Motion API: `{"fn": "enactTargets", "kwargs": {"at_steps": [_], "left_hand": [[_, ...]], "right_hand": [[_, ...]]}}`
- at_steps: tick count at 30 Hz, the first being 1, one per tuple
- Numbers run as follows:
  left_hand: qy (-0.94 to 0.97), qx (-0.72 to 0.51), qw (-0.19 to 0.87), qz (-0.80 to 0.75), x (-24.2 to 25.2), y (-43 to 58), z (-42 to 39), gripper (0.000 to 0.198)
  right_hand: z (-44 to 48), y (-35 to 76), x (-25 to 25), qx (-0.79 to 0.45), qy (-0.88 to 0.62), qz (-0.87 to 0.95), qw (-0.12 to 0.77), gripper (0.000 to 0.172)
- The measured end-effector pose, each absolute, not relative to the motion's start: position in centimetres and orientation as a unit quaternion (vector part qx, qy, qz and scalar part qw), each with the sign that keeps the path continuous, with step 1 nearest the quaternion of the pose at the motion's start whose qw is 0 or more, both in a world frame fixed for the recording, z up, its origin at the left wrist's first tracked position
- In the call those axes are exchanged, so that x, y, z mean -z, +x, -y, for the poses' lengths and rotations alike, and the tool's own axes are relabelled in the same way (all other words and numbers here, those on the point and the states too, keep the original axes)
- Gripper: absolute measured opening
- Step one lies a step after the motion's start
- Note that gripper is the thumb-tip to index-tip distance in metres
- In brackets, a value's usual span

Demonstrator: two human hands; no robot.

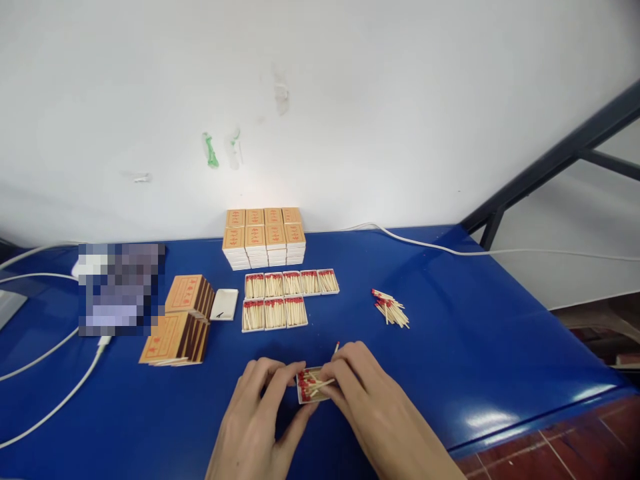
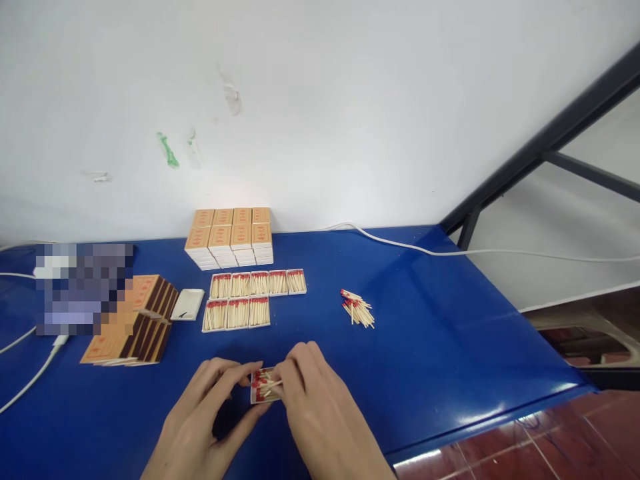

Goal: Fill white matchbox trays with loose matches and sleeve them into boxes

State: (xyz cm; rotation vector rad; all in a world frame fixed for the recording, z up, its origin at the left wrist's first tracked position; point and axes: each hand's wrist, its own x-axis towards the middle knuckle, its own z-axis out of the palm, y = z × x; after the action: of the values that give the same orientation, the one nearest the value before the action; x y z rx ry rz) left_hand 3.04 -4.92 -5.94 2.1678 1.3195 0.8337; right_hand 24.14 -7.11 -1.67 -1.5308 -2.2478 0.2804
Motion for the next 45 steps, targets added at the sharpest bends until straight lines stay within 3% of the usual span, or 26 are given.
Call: {"fn": "enactTargets", "kwargs": {"at_steps": [3,9,17,25,30,33,37,41,45], "left_hand": [[0.788,-0.304,0.234,-0.481,5.8,2.9,5.0,0.027],[0.785,-0.306,0.246,-0.479,5.8,2.9,5.0,0.027],[0.794,-0.292,0.247,-0.472,5.6,2.6,4.8,0.028],[0.811,-0.269,0.27,-0.445,5.8,1.9,4.5,0.028],[0.809,-0.27,0.243,-0.461,5.4,1.7,4.5,0.029],[0.805,-0.284,0.218,-0.473,4.7,1.7,4.5,0.029],[0.8,-0.3,0.179,-0.488,4.1,1.8,4.4,0.025],[0.799,-0.3,0.179,-0.49,3.4,1.8,4.2,0.024],[0.814,-0.302,0.178,-0.462,3.0,1.5,4.3,0.016]], "right_hand": [[7.1,24.1,1.5,-0.112,-0.546,0.806,0.197,0.031],[6.8,25.3,0.0,-0.282,-0.544,0.745,0.263,0.023],[6.5,25.0,1.4,-0.327,-0.535,0.708,0.325,0.015],[5.9,25.3,1.0,-0.318,-0.479,0.734,0.361,0.013],[5.9,26.3,1.1,-0.265,-0.56,0.685,0.383,0.012],[6.0,26.3,1.6,-0.182,-0.652,0.646,0.352,0.011],[6.0,25.3,2.4,-0.106,-0.72,0.622,0.287,0.021],[6.3,24.9,2.5,-0.108,-0.711,0.645,0.257,0.013],[6.6,25.3,1.7,-0.088,-0.683,0.685,0.236,0.02]]}}
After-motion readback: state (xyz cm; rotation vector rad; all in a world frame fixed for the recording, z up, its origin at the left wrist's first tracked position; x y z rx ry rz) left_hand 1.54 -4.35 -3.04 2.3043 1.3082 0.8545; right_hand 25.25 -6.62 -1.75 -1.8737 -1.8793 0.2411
